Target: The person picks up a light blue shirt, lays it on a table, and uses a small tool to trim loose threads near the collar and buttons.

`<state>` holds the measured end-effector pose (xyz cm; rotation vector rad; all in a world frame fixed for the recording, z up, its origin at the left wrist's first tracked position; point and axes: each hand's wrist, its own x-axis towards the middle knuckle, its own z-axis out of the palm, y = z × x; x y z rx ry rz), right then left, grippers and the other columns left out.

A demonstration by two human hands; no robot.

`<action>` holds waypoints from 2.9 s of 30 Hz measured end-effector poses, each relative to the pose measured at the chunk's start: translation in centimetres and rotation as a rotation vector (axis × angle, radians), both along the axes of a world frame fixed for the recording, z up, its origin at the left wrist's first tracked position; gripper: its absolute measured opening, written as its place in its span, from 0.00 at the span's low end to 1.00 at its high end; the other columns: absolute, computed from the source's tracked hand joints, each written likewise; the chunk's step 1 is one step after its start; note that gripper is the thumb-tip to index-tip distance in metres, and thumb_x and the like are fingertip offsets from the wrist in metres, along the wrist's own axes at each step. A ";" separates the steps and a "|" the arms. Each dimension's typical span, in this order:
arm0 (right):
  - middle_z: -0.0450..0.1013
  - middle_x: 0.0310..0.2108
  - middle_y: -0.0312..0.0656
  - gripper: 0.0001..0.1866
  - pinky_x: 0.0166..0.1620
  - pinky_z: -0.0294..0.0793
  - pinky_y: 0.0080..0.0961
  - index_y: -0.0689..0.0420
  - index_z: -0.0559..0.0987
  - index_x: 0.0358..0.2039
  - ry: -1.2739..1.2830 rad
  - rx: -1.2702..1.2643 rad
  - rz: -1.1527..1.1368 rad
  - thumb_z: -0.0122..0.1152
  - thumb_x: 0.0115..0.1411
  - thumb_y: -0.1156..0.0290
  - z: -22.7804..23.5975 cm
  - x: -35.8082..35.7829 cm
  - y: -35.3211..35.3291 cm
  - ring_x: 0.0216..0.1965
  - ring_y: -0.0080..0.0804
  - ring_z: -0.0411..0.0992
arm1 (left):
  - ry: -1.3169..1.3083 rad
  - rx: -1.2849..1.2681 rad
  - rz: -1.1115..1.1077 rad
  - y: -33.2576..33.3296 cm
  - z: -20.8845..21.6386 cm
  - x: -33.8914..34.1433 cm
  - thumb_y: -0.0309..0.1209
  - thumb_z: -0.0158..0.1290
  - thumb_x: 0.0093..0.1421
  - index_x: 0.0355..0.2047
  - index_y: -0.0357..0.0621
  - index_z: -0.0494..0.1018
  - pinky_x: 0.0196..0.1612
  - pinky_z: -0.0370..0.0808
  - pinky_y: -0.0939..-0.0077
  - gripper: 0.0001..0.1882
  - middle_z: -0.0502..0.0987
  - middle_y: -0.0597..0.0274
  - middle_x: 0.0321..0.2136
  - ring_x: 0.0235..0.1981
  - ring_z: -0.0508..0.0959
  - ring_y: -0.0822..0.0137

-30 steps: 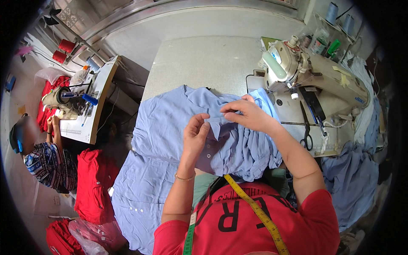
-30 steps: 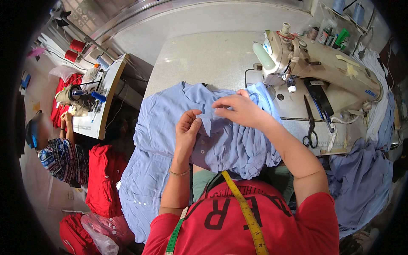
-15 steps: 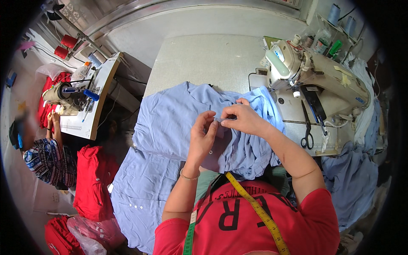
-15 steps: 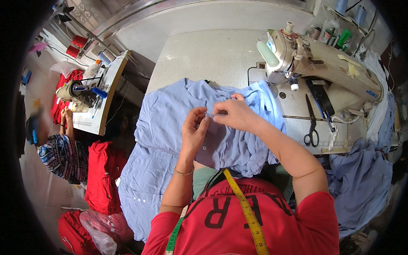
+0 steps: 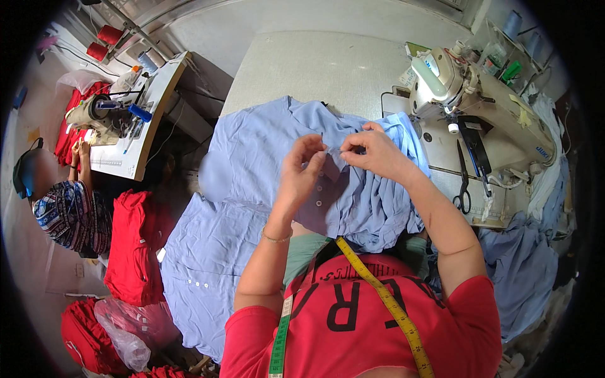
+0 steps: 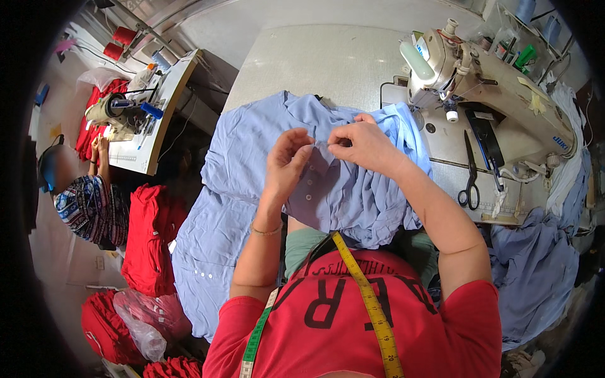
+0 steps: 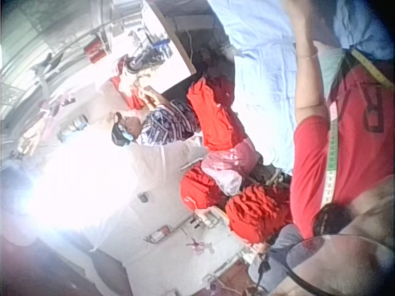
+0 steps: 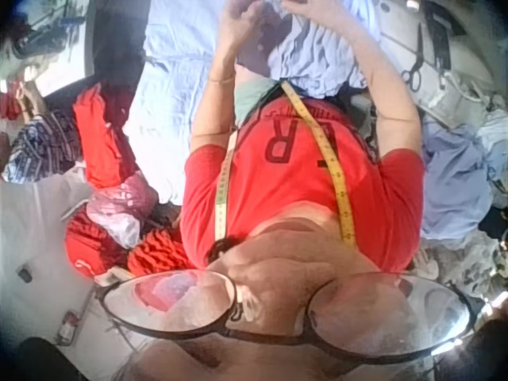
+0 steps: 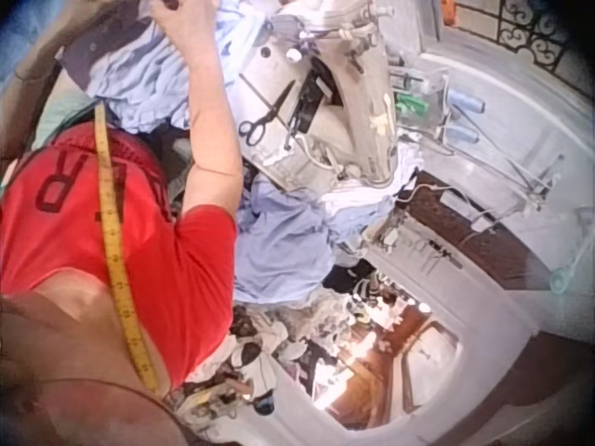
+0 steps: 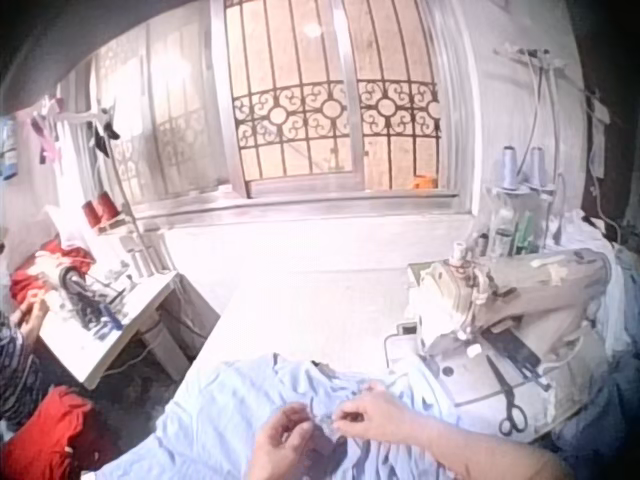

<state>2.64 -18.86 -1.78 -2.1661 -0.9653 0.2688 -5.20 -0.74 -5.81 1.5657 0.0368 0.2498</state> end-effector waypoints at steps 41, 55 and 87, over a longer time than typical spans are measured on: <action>0.74 0.39 0.52 0.26 0.43 0.69 0.38 0.57 0.73 0.45 -0.065 -0.275 0.027 0.64 0.50 0.55 0.0 0.1 1.7 0.40 0.50 0.72 | 0.062 -0.292 -0.003 -2.5 -1.7 -6.5 0.24 0.50 0.61 0.39 0.38 0.69 0.44 0.66 0.86 0.06 0.70 0.68 0.43 0.40 0.69 0.79; 0.71 0.29 0.41 0.16 0.36 0.68 0.29 0.58 0.74 0.36 -0.355 0.148 0.073 0.56 0.42 0.77 0.9 -4.9 -0.6 0.32 0.41 0.70 | 0.253 -0.889 -0.189 -2.8 0.8 -5.3 0.38 0.48 0.65 0.48 0.35 0.66 0.47 0.69 0.80 0.19 0.71 0.61 0.42 0.44 0.71 0.73; 0.71 0.44 0.48 0.14 0.51 0.66 0.37 0.63 0.74 0.42 0.049 0.042 0.068 0.55 0.55 0.73 -2.1 -7.5 -5.7 0.47 0.46 0.69 | 0.316 -0.160 -0.350 -4.5 2.5 2.5 0.40 0.48 0.64 0.30 0.40 0.74 0.25 0.62 0.85 0.16 0.71 0.75 0.23 0.23 0.64 0.83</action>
